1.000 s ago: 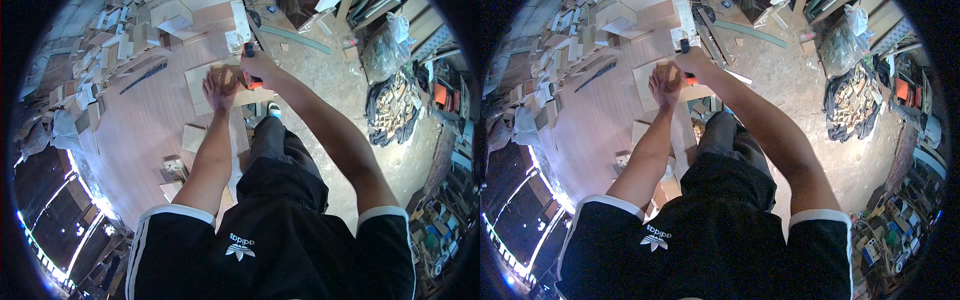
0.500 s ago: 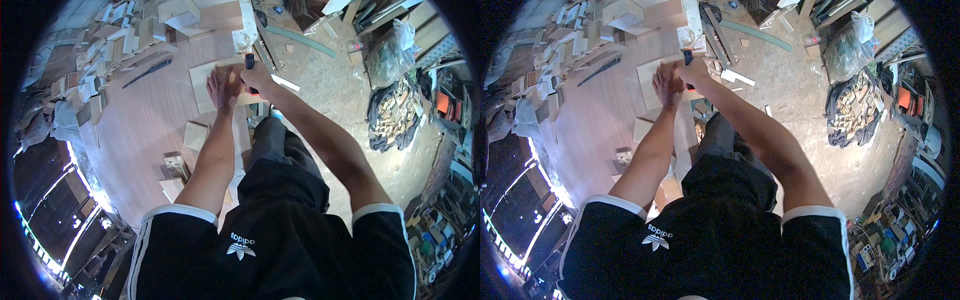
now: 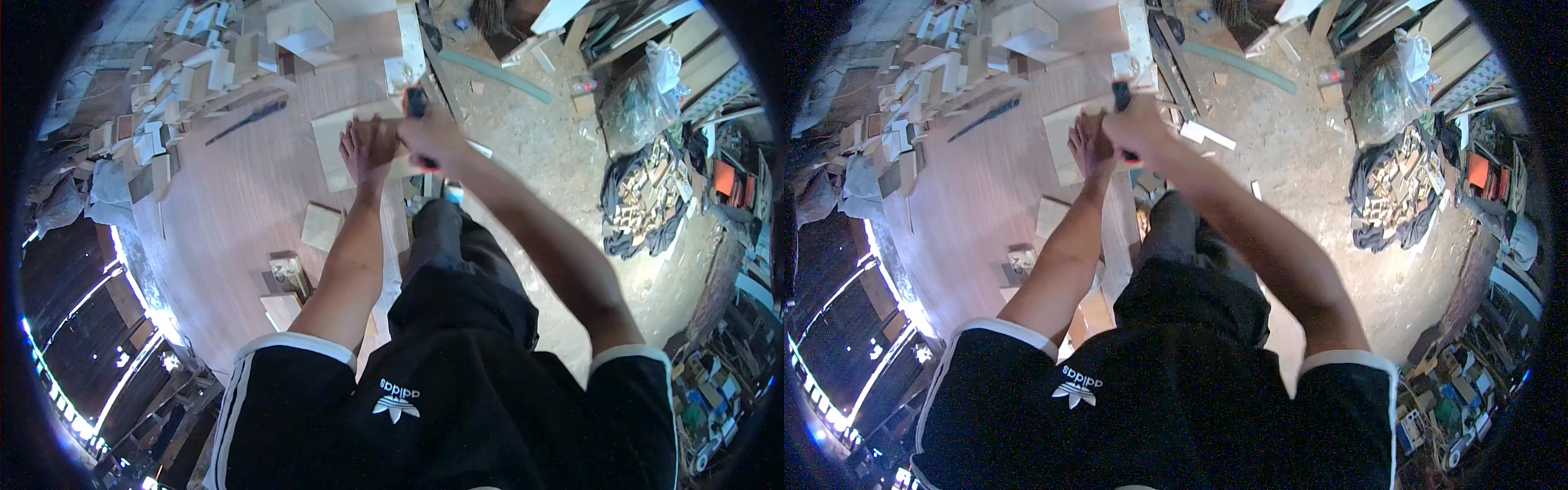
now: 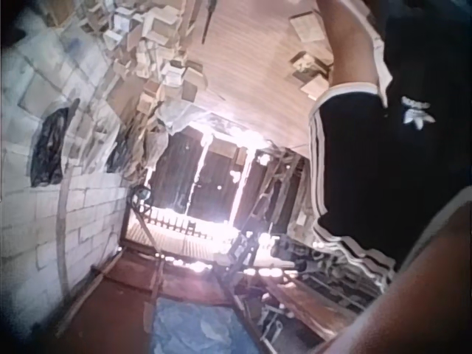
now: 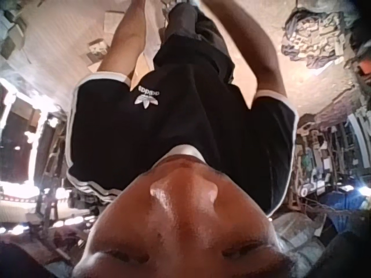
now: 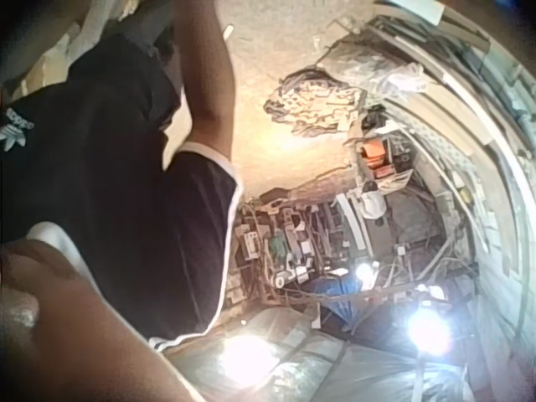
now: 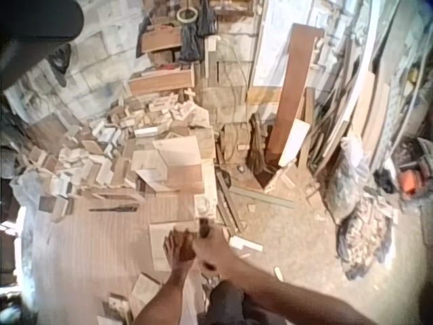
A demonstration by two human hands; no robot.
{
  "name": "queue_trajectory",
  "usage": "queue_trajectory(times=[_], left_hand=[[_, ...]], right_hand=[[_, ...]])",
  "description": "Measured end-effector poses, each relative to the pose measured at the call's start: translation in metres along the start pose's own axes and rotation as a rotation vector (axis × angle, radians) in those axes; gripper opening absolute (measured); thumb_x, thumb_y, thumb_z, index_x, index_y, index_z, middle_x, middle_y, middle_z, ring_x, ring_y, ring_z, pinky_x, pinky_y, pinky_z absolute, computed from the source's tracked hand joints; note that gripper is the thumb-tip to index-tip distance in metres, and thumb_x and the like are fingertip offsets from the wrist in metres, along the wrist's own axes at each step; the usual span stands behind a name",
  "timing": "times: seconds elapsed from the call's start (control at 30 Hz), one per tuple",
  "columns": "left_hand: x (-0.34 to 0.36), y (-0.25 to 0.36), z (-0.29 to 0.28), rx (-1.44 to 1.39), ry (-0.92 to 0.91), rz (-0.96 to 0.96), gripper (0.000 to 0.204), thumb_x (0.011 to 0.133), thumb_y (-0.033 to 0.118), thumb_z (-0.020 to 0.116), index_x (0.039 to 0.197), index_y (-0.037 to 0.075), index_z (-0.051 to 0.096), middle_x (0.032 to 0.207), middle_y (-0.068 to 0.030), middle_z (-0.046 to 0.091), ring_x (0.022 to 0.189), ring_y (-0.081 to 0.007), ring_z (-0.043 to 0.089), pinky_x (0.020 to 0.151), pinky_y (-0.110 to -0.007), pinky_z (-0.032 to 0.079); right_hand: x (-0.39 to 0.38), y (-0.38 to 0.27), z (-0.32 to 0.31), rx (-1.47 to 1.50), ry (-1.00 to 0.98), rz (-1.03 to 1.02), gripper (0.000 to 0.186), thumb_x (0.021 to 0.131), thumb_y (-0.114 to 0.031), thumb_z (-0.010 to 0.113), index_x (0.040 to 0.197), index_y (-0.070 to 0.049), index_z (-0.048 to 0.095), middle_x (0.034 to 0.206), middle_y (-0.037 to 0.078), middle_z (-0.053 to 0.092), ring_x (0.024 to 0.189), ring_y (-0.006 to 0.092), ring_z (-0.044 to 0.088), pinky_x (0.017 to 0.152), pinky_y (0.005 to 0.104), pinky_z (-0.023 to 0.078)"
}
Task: Sawing a piece of wood as part of a construction task.
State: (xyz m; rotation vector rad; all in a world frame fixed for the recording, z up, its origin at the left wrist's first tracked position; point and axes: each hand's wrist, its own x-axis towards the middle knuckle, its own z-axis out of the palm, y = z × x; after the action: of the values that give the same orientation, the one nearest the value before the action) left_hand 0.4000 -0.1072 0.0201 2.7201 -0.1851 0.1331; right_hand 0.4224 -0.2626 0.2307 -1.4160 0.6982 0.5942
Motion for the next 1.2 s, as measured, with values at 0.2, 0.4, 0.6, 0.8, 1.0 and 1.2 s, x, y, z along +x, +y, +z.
queue_trajectory(times=[0.2, 0.4, 0.6, 0.8, 1.0, 1.2], left_hand=[[0.003, 0.010, 0.013, 0.177, -0.056, 0.058, 0.066, 0.077, 0.053, 0.064, 0.137, 0.034, 0.047, 0.148, -0.0156, 0.034, 0.136, -0.0334, 0.031, 0.112, -0.051, 0.022], [-0.010, -0.007, 0.002, 0.189, -0.067, 0.022, 0.071, 0.073, 0.054, 0.068, 0.138, 0.036, 0.046, 0.148, -0.0132, 0.034, 0.135, -0.0331, 0.033, 0.112, -0.051, 0.023], [0.025, 0.002, 0.013, 0.163, -0.087, 0.114, 0.074, 0.069, 0.050, 0.072, 0.138, 0.036, 0.046, 0.147, -0.0128, 0.035, 0.135, -0.0326, 0.032, 0.111, -0.051, 0.023], [0.013, 0.006, -0.004, 0.011, -0.020, 0.084, 0.061, 0.077, 0.051, 0.065, 0.133, 0.032, 0.052, 0.145, -0.0137, 0.037, 0.134, -0.0333, 0.034, 0.111, -0.050, 0.023], [0.019, 0.003, -0.005, 0.106, -0.026, 0.076, 0.062, 0.077, 0.050, 0.065, 0.135, 0.031, 0.050, 0.144, -0.0141, 0.037, 0.134, -0.0330, 0.033, 0.112, -0.050, 0.022], [0.021, 0.022, 0.006, 0.185, -0.111, 0.110, 0.070, 0.074, 0.047, 0.067, 0.139, 0.035, 0.044, 0.146, -0.0138, 0.035, 0.136, -0.0312, 0.030, 0.113, -0.048, 0.020]], right_hand=[[0.058, 0.033, -0.013, 0.078, 0.050, -0.089, 0.005, 0.079, 0.001, 0.049, 0.075, -0.002, 0.049, 0.057, 0.009, 0.050, 0.038, 0.0174, 0.046, 0.035, 0.0327, 0.035], [0.028, 0.035, -0.008, 0.148, -0.064, -0.047, 0.003, 0.077, -0.001, 0.050, 0.075, -0.003, 0.050, 0.055, 0.007, 0.050, 0.041, 0.0171, 0.049, 0.037, 0.0346, 0.039], [0.087, 0.050, 0.003, -0.042, 0.177, -0.007, 0.008, 0.075, -0.001, 0.050, 0.070, -0.005, 0.046, 0.054, 0.009, 0.051, 0.040, 0.0185, 0.051, 0.035, 0.0346, 0.037], [0.005, 0.022, -0.013, 0.222, 0.009, -0.046, 0.008, 0.079, -0.001, 0.050, 0.084, -0.006, 0.046, 0.056, 0.002, 0.043, 0.038, 0.0151, 0.043, 0.037, 0.0322, 0.035], [-0.013, 0.016, -0.021, 0.235, -0.131, -0.048, 0.011, 0.080, -0.004, 0.053, 0.089, -0.003, 0.047, 0.059, 0.007, 0.050, 0.039, 0.0152, 0.048, 0.034, 0.0327, 0.037], [0.072, 0.054, -0.001, -0.066, 0.127, -0.067, 0.006, 0.078, -0.005, 0.053, 0.079, -0.004, 0.047, 0.054, 0.005, 0.044, 0.035, 0.0164, 0.046, 0.031, 0.0343, 0.033]])
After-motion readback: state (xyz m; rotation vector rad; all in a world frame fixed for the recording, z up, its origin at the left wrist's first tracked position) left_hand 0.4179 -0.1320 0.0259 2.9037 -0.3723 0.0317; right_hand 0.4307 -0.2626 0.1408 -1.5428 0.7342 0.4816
